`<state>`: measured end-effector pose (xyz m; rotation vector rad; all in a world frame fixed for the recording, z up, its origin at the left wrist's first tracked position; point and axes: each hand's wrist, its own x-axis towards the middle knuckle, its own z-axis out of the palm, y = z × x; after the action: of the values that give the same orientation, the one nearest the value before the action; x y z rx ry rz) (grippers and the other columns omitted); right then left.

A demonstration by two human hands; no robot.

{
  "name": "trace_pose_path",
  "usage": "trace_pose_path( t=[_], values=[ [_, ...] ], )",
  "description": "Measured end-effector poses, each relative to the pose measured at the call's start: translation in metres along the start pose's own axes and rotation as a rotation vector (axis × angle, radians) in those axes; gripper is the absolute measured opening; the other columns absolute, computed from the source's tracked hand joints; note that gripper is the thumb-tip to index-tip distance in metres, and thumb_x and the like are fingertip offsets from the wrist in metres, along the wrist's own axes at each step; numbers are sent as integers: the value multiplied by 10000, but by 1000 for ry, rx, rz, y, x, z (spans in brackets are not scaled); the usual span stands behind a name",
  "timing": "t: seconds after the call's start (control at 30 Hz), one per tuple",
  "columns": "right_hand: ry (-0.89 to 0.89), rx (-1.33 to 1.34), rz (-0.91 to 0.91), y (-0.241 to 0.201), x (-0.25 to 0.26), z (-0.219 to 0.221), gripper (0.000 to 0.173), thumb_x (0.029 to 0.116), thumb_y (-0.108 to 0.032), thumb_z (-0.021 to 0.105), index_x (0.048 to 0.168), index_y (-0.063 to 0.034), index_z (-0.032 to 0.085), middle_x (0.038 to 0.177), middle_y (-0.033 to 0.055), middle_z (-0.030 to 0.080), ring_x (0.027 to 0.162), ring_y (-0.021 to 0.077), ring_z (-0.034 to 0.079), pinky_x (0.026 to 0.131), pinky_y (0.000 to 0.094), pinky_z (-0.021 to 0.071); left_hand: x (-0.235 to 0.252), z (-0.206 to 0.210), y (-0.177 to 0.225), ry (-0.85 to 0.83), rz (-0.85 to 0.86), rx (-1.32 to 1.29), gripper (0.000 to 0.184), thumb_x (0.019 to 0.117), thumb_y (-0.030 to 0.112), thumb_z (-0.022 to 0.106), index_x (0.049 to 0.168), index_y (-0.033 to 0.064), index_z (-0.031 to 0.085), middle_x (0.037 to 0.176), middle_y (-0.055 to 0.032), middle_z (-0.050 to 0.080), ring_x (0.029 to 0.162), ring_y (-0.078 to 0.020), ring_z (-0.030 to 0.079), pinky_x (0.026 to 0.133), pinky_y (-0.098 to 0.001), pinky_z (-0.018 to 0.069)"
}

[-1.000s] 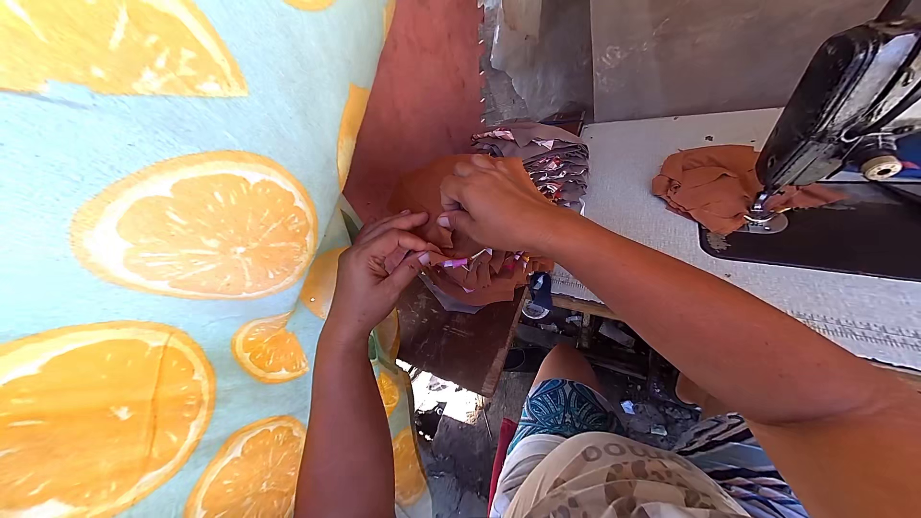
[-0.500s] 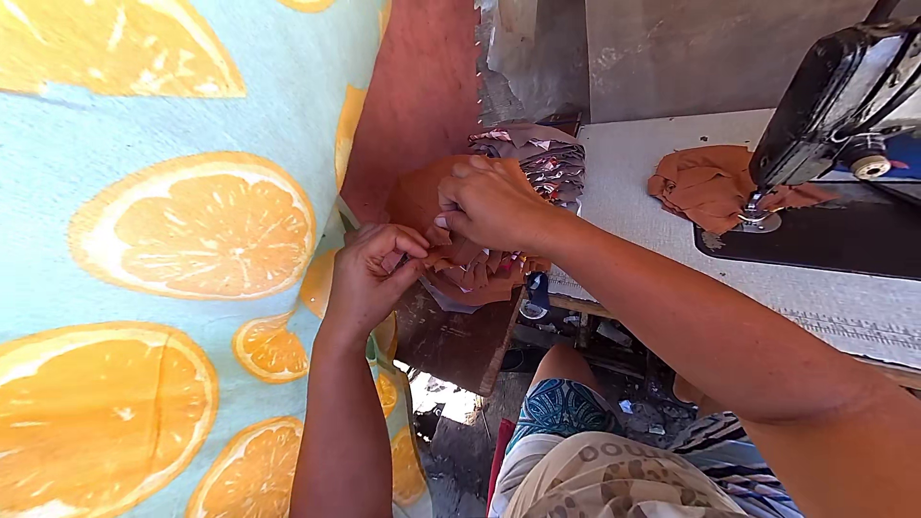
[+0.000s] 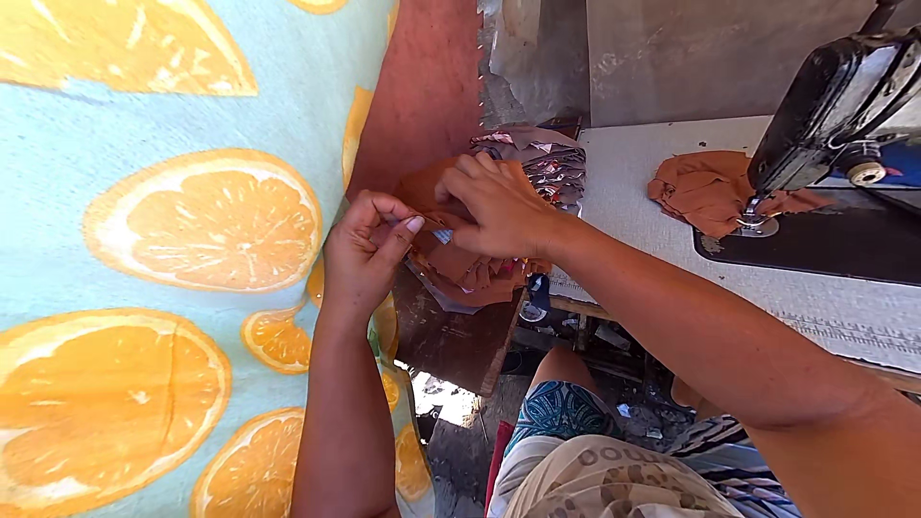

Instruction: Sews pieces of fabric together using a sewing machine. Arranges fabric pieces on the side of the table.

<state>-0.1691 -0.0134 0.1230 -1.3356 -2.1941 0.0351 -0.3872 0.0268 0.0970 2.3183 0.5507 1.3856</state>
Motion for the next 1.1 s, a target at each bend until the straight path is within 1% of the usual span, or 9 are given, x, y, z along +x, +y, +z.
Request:
trace_pose_path(
  t=[0.07, 0.17, 0.37, 0.47, 0.57, 0.73, 0.87, 1.0, 1.1],
  values=[
    [-30, -130, -51, -3, -3, 6, 575, 795, -233, 767, 1334, -108, 611, 1394, 138, 574, 1383, 371, 442, 1094, 607, 340, 0, 1, 0, 12, 6, -17, 90, 977, 101, 637, 1058, 84, 603, 984, 50, 676, 917, -7, 658, 837, -195, 553],
    [-1, -214, -67, -5, -6, 25, 494, 914, -210, 700, 1384, -92, 606, 1484, 149, 556, 1458, 394, 409, 1181, 633, 277, -3, 3, -1, 24, 30, -26, 95, 976, 103, 638, 1060, 78, 604, 993, 34, 689, 935, -32, 674, 858, -224, 562],
    [27, -185, -57, 0, 2, 27, 343, 986, -45, 535, 1285, -110, 689, 1351, 94, 683, 1355, 324, 563, 1142, 622, 352, -24, 19, 1, 275, 64, -142, 305, 1107, 309, 402, 1208, 94, 593, 1191, 12, 673, 1073, -100, 654, 953, -327, 541],
    [-11, -79, 14, -6, 12, 3, 308, 999, -32, 522, 1249, -98, 689, 1095, 150, 729, 1087, 355, 678, 933, 593, 497, -38, 49, 12, 380, -7, -517, 376, 1109, 457, 309, 1216, 251, 605, 1121, 112, 698, 1014, -48, 663, 922, -260, 536],
    [-29, 16, 74, -5, 27, -19, 321, 1021, -9, 460, 1244, -83, 679, 1072, 168, 729, 1035, 354, 701, 884, 563, 543, -39, 90, 27, 347, -158, -926, 407, 1094, 511, 298, 1237, 282, 604, 1086, 81, 724, 972, -75, 691, 890, -273, 562],
    [-13, 108, 110, 0, 42, -49, 318, 1048, -36, 463, 1288, -50, 672, 1186, 169, 713, 1149, 302, 667, 1015, 503, 497, -8, 122, 47, 281, -287, -1029, 432, 1121, 379, 231, 1415, 136, 433, 1260, -26, 655, 1111, -161, 675, 1009, -357, 537],
    [29, 209, 107, 9, 44, -67, 329, 1047, -36, 468, 1303, -71, 671, 1203, 144, 710, 1154, 248, 661, 1020, 469, 493, 28, 134, 55, 490, -449, -1117, 455, 1139, 281, 241, 1523, 40, 282, 1397, -122, 566, 1254, -215, 613, 1097, -395, 477],
    [109, 268, 32, 10, 29, -86, 324, 1051, -36, 462, 1288, -82, 677, 1182, 105, 720, 1127, 178, 670, 1005, 412, 513, 54, 142, 57, 677, -466, -1237, 404, 1136, 215, 305, 1498, 36, 311, 1357, -143, 564, 1239, -247, 606, 1094, -421, 474],
    [127, 223, -53, -2, 2, -100, 357, 1041, -2, 450, 1315, -79, 666, 1206, 97, 724, 1143, 169, 675, 1015, 395, 521, 65, 150, 61, 737, -395, -1363, 273, 1134, 209, 274, 1271, 66, 462, 1114, -93, 632, 1081, -216, 655, 1029, -420, 516]
  ],
)
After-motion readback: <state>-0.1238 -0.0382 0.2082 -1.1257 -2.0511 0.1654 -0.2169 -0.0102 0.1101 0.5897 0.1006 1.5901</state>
